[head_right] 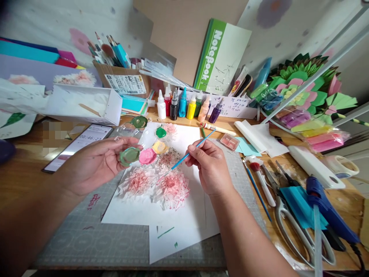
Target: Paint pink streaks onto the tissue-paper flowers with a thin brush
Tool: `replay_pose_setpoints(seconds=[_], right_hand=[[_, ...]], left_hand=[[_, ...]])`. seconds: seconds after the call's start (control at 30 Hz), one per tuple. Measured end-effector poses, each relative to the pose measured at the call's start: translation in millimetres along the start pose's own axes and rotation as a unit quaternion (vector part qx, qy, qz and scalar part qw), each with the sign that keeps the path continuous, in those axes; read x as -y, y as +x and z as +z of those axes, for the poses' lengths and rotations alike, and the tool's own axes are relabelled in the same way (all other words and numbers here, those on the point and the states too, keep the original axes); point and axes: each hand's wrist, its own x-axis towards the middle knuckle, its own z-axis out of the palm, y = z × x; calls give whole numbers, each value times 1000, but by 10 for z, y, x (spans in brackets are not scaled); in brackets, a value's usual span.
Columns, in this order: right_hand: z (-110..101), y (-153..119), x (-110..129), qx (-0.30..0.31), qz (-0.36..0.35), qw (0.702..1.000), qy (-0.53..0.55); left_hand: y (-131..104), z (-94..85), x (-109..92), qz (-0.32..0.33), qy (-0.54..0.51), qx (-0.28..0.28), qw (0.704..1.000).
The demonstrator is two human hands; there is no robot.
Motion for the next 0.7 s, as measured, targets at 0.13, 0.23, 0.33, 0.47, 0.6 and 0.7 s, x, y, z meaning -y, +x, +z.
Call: replay_pose_setpoints(seconds=[0.13,0.23,0.33,0.47,0.6,0.7], right_hand=[[-1,-2,4,0,9,1000,2],[-5,-4,3,2,16,1000,7],[-11,-3,1,5,13,1000,4],[-14,4,2,0,19,1000,1],[-15,7,-3,8,9,1000,-12],[-20,7,-11,13,12,1000,-6]], left_hand=[[-10,-2,-11,-1,-4,-14,1000],[-14,3,-18,-8,-2,-18,1000],[-19,17,-36,-11,-1,-21,1000],[-37,34,-62,-14,-10,-23,1000],[-49,31,-62,-13,-18,-21,1000],[-34,28,-50,-15,-17,-20,1000]])
